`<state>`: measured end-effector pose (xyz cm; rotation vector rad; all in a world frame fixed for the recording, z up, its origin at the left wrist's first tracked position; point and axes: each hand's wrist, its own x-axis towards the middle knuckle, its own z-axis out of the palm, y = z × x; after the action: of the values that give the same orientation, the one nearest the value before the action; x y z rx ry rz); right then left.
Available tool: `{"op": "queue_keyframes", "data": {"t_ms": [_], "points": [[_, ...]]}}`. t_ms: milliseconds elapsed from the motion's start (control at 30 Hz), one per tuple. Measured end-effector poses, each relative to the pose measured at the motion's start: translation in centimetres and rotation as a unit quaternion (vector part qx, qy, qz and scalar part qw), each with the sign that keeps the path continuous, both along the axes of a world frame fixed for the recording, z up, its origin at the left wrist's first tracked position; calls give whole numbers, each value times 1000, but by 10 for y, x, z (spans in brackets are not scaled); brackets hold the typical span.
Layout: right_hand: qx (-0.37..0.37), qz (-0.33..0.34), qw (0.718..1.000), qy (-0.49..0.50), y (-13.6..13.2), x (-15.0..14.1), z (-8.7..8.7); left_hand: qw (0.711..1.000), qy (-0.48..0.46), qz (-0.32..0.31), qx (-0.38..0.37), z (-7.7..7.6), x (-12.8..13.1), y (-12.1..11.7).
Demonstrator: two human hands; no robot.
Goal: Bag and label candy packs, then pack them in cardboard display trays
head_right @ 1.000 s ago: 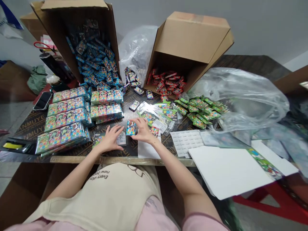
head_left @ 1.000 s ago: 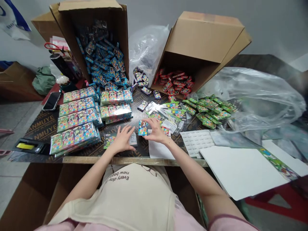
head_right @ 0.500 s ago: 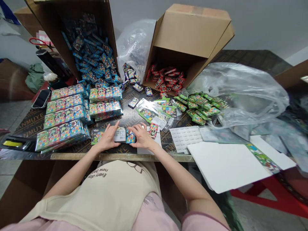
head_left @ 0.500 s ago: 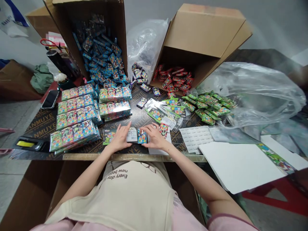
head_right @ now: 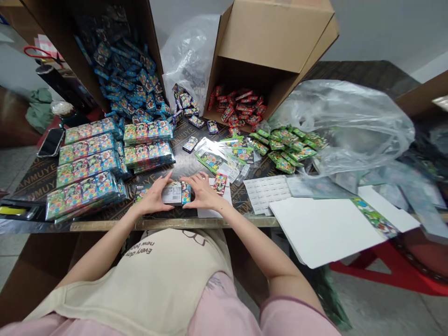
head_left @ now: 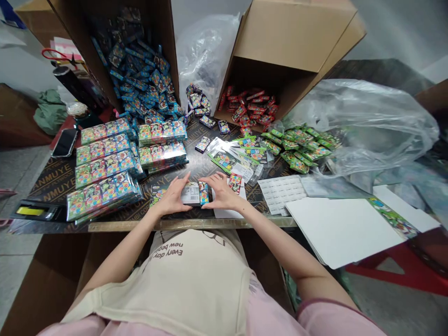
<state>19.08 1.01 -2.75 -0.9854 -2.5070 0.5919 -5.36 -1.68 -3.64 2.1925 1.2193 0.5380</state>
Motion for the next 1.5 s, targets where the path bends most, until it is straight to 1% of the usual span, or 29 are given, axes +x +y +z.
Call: {"op": "queue_keyframes", "data": {"t_ms": [167,200,267,300,333,367,433,500,567,633,667,733,800,833,867,900,933,967,1000,1033,1067,1100,1133,1200,1267,1333,1400,1467,1500], "points": [[16,-100,992,75,-7,-6,-6,996,-36,78,31,-5,1,5],[2,-95,992,87,-8,-8,-7,995,-39,86,35,-6,0,7],[-38,-51,993,100,-3,-12,-8,994,-35,93,38,-10,-1,9],[-51,-38,992,104,5,-14,-9,995,-26,94,35,-12,-1,10],[-53,-48,991,109,16,-15,-10,995,-14,94,29,-15,0,10],[-43,-83,989,112,31,-17,-11,996,1,92,23,-19,1,11],[-1,-190,977,95,71,-20,-16,996,37,80,11,-27,3,10],[25,-258,966,27,116,-22,-22,995,71,64,10,-36,6,9],[17,-267,962,-52,154,-25,-27,994,88,57,15,-43,7,8],[-8,-244,964,-106,181,-30,-28,994,87,57,15,-48,6,8],[-17,-231,965,-119,188,-33,-27,995,81,58,12,-49,5,8],[-23,-217,967,-131,191,-37,-23,996,55,63,2,-47,4,9],[-18,-228,970,-81,180,-40,-17,996,-9,87,-12,-40,5,10],[-23,-230,973,-21,169,-41,-14,992,-60,109,-24,-35,7,10],[-39,-221,973,59,155,-41,-12,981,-124,139,-44,-28,10,11],[-68,-197,966,151,138,-42,-11,961,-199,175,-81,-21,13,12],[-107,-158,952,238,120,-42,-11,927,-280,207,-137,-13,17,13],[-151,-112,933,308,100,-42,-11,881,-357,227,-212,-6,20,15],[-192,-69,912,355,81,-41,-11,826,-422,232,-293,0,24,16],[-224,-38,896,382,62,-40,-12,771,-467,231,-365,6,27,18],[-243,-21,888,389,45,-38,-12,729,-492,229,-417,10,30,19],[-247,-19,890,382,30,-35,-11,704,-503,231,-446,12,33,20],[-236,-27,901,364,19,-32,-10,693,-505,242,-454,14,35,20],[-179,-50,934,305,4,-23,-5,699,-497,281,-431,14,39,19],[-104,-54,964,238,-1,-15,1,715,-481,296,-411,13,42,16],[-41,-45,981,185,-2,-10,7,753,-447,282,-391,10,41,13],[8,-46,987,154,0,-6,8,822,-384,253,-334,6,35,11],[45,-74,987,135,2,-1,4,913,-271,221,-213,0,25,9],[57,-92,986,125,4,1,0,950,-194,199,-142,-5,18,8]]}}
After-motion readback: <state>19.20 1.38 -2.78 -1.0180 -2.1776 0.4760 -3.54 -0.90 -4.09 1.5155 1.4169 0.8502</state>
